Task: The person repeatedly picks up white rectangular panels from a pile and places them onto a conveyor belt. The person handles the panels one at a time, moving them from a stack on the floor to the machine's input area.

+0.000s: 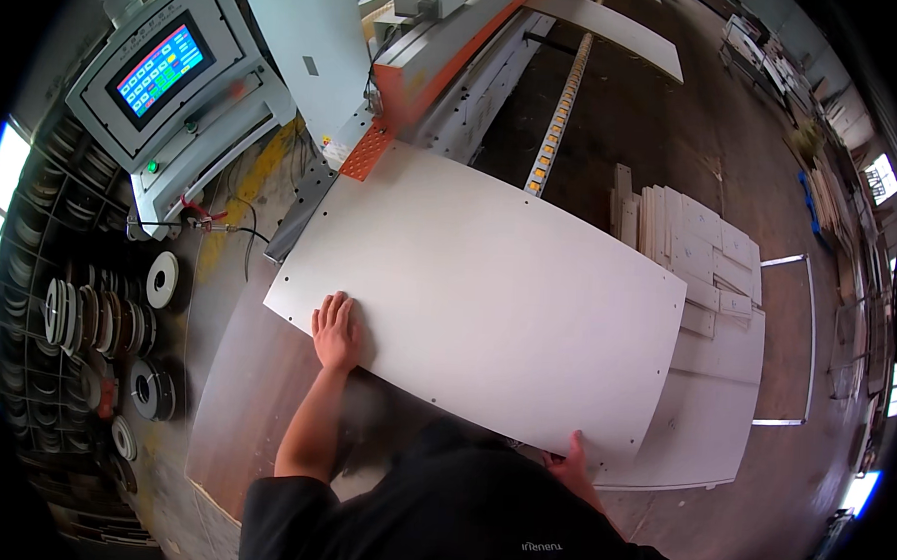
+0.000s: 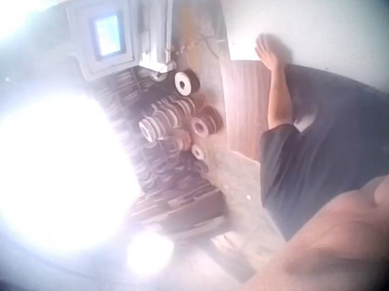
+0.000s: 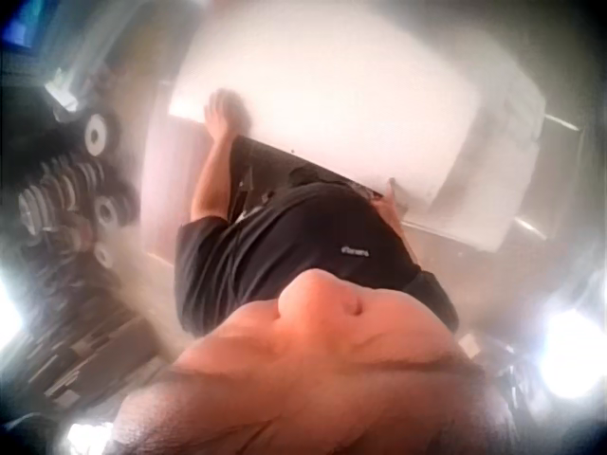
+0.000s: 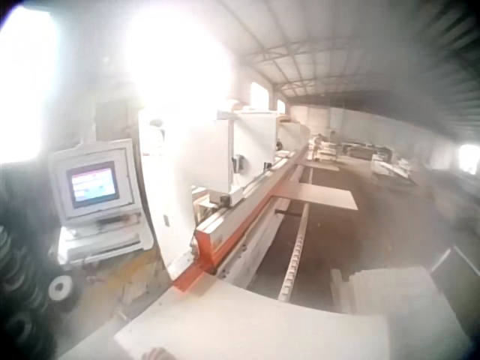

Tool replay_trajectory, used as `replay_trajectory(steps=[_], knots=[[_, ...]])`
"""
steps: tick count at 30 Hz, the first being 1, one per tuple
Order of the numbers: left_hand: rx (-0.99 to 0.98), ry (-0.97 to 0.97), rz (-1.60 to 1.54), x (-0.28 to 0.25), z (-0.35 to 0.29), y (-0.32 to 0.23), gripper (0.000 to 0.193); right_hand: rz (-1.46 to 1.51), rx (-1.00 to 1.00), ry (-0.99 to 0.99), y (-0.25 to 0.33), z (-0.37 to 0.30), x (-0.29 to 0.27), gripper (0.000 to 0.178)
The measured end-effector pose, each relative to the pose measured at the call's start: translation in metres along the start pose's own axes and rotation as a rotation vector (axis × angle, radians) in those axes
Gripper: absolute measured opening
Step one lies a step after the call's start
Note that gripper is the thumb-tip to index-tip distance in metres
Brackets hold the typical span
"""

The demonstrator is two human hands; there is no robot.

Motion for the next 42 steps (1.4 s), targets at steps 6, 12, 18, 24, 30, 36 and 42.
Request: replay_trajectory(steps=[6,12,18,24,30,36,42], knots=[[0.031,-0.071,-0.057,0.012,0.032,-0.007,0.050,0.368,0.348,-0.304,-0.012,0.047,-0.026,0.053],[0.064,-0.117,-0.071,0.041,0.080,-0.015,0.046,0.376,0.260,-0.376,0.031,0.094,-0.030,0.054],[0.082,-0.158,-0.095,0.061,0.108,-0.025,0.040,0.350,0.214,-0.452,0.050,0.127,-0.036,0.053],[0.180,-0.157,-0.210,0.056,0.058,-0.019,0.040,0.317,0.136,-0.402,0.041,0.133,-0.042,0.043],[0.253,-0.084,-0.445,0.029,-0.112,-0.078,0.043,0.392,0.057,-0.405,0.059,0.187,-0.063,0.034],[-0.256,0.265,-0.629,0.070,-0.332,-0.059,0.031,0.369,-0.074,-0.360,0.082,0.219,-0.060,0.028],[-0.734,0.735,-0.331,0.027,-0.536,0.028,0.041,0.047,-0.100,0.118,0.021,0.118,0.044,0.020]])
Point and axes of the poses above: each hand's wrist, its own z-axis towards the middle knuckle, its own x-axis out of the palm, y = z × x, the point moved 4 cm from there along z, towards the middle knuckle, and after that the axes turned 14 degrees about -z, right-handed, at the moved point
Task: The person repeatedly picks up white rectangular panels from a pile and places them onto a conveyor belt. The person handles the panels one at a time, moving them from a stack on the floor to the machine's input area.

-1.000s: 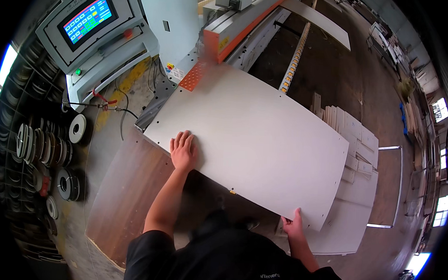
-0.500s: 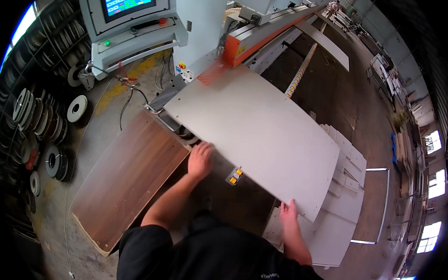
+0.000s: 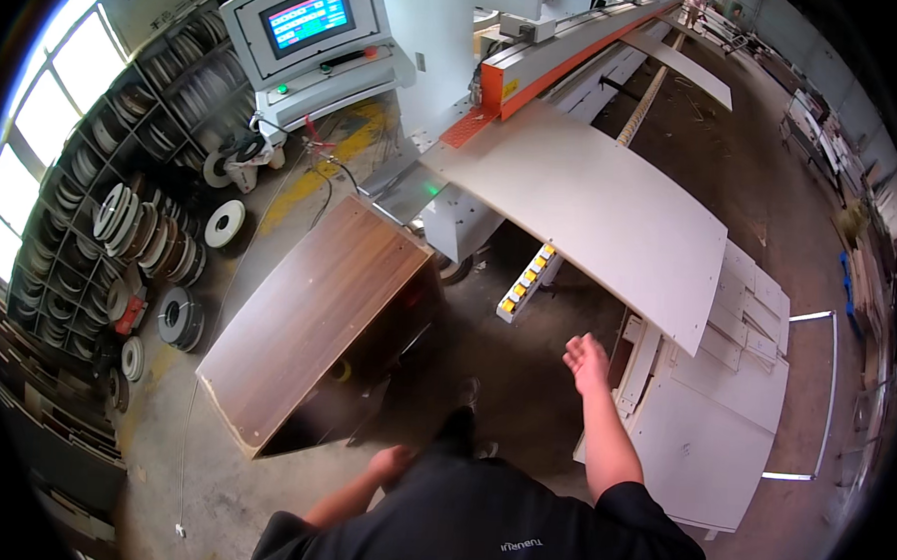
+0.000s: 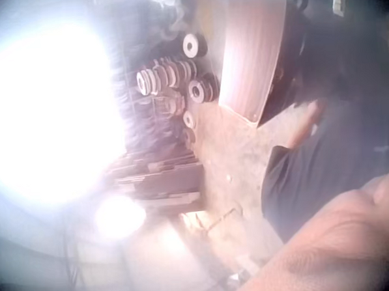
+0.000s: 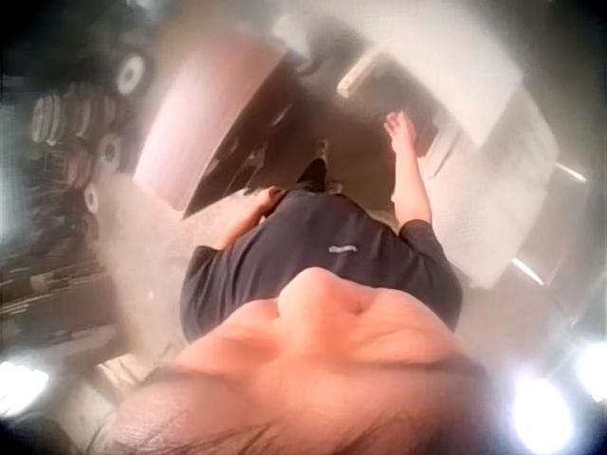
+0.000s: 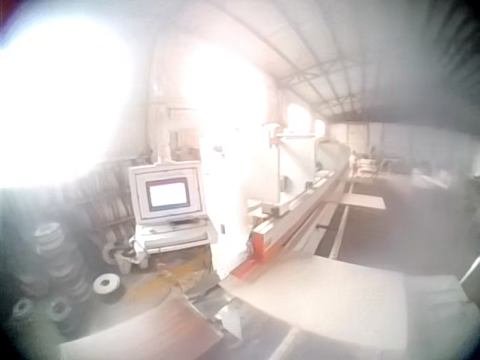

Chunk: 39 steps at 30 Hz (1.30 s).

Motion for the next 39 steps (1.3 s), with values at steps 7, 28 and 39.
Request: replay_trajectory(steps=[7,28,39], knots=[[-0.212,-0.199,-0.449,-0.018,-0.075,0.168,0.039,-0.399,0.415,0.120,-0.179,-0.137,-0.015,0.041],[-0.388,-0.481,-0.586,-0.095,-0.339,0.486,0.046,-1.465,-0.997,0.344,-0.306,-0.379,0.544,0.051],[-0.156,-0.689,-0.854,-0.247,-0.375,0.585,0.040,-1.926,-1.062,0.197,-0.408,-0.391,0.764,0.074]])
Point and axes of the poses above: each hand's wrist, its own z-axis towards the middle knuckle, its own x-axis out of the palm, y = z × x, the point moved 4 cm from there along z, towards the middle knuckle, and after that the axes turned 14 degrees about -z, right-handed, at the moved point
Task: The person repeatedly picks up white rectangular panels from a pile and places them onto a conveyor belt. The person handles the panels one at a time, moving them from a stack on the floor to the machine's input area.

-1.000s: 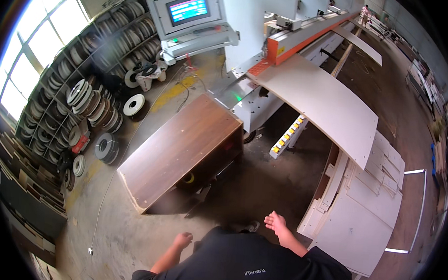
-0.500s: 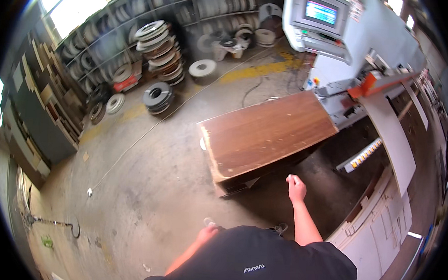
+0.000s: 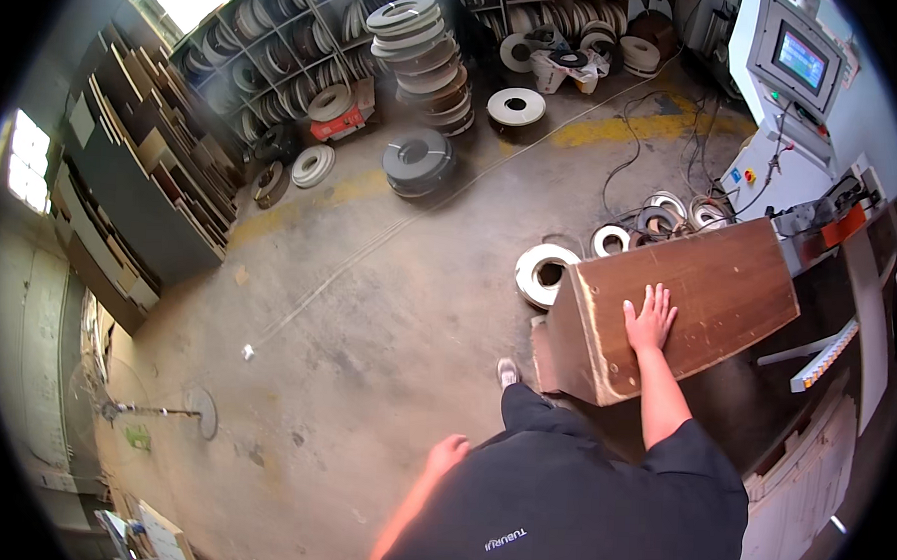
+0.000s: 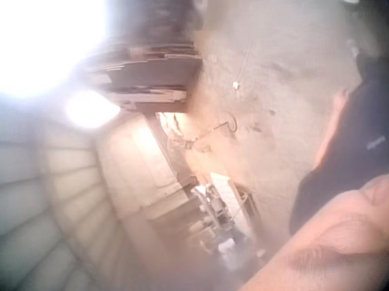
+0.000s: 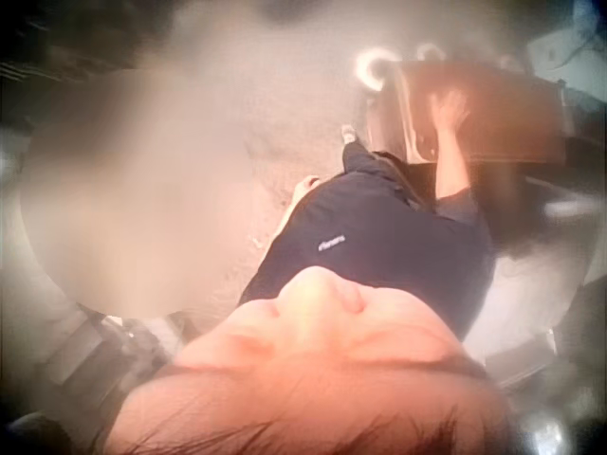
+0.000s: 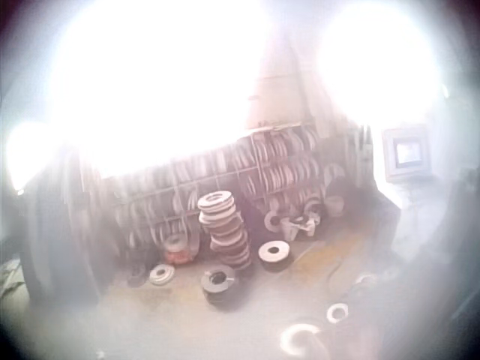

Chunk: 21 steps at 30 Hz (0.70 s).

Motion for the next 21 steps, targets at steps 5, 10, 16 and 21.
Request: replay_trajectory(steps=[5,10,16,21], knots=[[0.017,0.158,-0.397,-0.044,0.075,-0.073,0.032,0.015,-0.011,-0.106,0.059,0.055,-0.001,0.069],[-0.083,0.057,-0.040,-0.184,0.186,-0.042,0.024,0.072,-0.079,-0.059,0.141,0.128,-0.012,0.059],[-0.086,-0.081,0.210,-0.361,0.324,-0.054,0.017,0.618,-0.059,0.453,0.271,0.231,0.016,0.045],[-0.259,-0.224,-0.479,-0.397,0.482,-0.157,0.013,0.563,-0.468,0.763,0.352,0.282,0.078,0.058]])
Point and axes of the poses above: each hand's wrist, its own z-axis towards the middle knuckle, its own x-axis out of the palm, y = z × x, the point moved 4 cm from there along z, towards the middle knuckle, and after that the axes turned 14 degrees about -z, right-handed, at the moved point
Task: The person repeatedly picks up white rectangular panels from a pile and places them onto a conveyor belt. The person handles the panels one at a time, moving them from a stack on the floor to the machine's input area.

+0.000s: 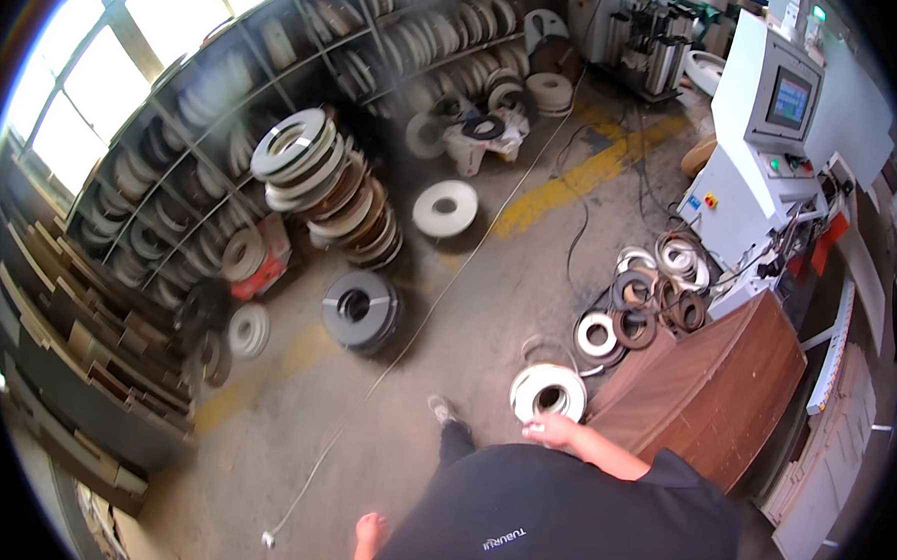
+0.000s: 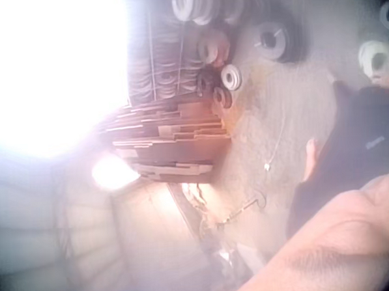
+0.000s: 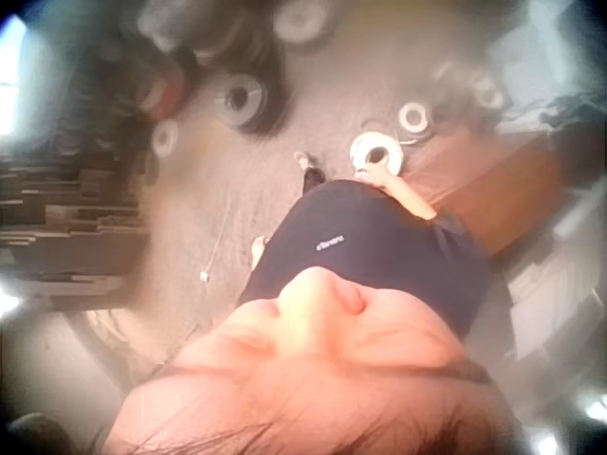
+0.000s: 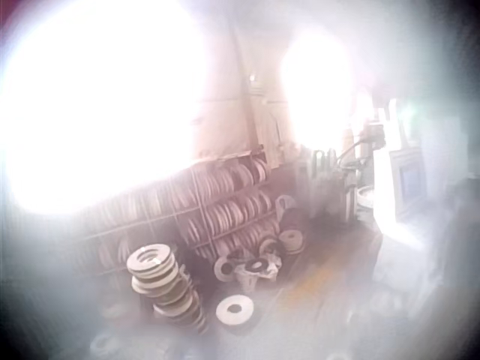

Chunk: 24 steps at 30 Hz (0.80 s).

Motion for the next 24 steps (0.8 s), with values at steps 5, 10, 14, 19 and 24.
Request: replay_trajectory(steps=[5,10,14,19,24], knots=[[0.009,0.145,0.358,0.124,0.172,-0.149,0.016,0.509,0.427,0.128,-0.104,0.066,0.044,0.057],[0.004,0.380,0.858,0.307,0.353,-0.293,0.028,0.813,1.048,-0.027,-0.138,0.058,-0.013,0.053],[0.455,0.545,1.034,0.488,0.476,-0.443,0.035,1.086,0.807,-0.388,-0.134,0.128,-0.089,0.048],[0.423,0.680,0.753,0.735,0.507,-0.593,0.028,1.202,0.780,-0.467,-0.150,0.224,-0.141,0.045],[0.690,0.801,0.752,0.864,0.569,-0.640,0.019,0.628,0.614,-0.297,-0.264,0.340,-0.182,0.050]])
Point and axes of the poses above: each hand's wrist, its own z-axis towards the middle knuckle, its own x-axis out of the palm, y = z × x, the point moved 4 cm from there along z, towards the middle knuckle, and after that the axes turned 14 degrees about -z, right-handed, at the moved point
